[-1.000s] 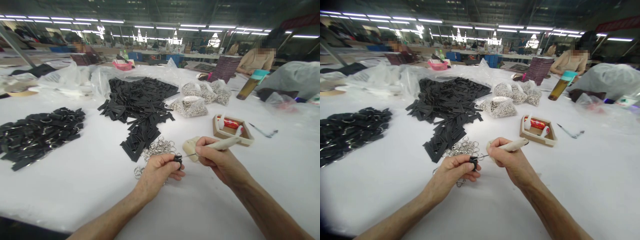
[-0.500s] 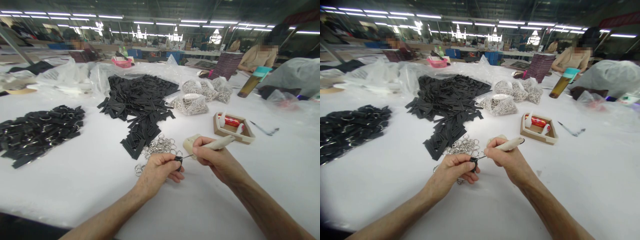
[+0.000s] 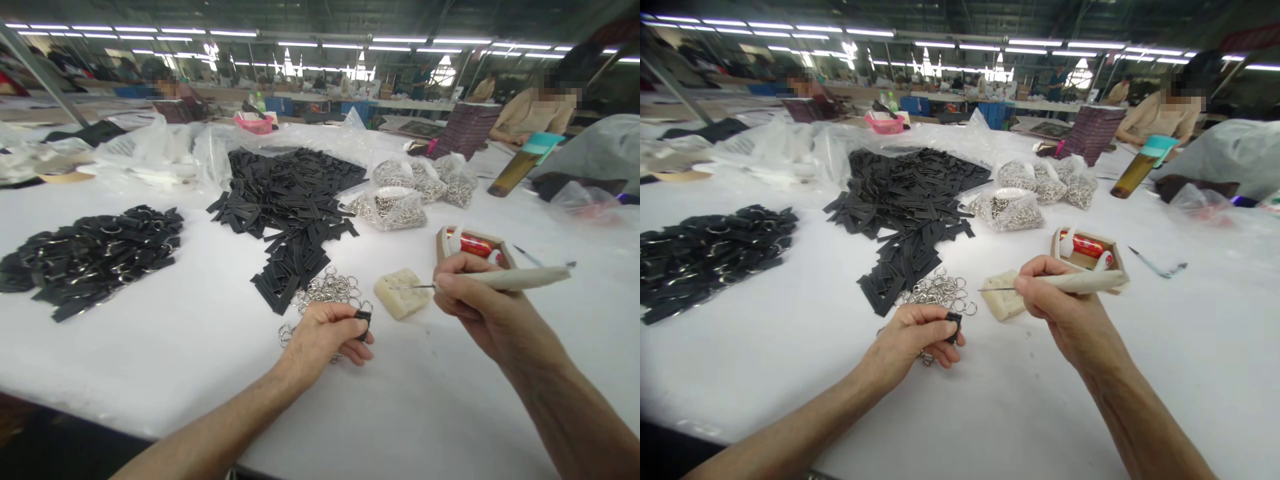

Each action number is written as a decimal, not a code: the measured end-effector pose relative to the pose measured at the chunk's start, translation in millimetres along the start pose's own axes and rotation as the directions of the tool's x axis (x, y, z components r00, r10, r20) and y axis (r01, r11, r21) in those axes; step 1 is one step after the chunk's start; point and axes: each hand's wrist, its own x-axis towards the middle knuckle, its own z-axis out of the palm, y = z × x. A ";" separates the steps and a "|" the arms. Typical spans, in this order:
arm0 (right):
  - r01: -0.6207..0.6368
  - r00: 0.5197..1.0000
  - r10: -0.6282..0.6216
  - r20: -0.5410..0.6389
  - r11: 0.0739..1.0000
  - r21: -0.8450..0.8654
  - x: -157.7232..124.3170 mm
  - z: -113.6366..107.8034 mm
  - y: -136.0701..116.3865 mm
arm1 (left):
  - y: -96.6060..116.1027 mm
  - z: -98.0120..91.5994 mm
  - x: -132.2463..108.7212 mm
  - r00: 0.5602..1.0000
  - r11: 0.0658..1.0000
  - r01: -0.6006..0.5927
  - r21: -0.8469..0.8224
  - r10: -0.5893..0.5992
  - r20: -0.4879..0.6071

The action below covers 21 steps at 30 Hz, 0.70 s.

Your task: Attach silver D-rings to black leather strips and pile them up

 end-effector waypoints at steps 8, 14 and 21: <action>0.035 0.988 -0.099 -0.116 0.888 -0.459 -7.1 5.3 -1.0 | -1.8 -4.6 0.2 1.000 1.000 -0.024 -0.010 0.024 -0.021; 0.267 0.961 -0.261 0.087 0.810 -0.522 -8.8 6.4 8.0 | -7.7 -10.2 5.0 0.997 0.993 -0.073 -0.092 0.071 -0.023; 0.319 0.933 -0.353 0.065 0.732 -0.603 -15.3 8.7 3.0 | -6.5 -15.9 6.4 0.992 0.990 -0.125 -0.064 0.122 -0.039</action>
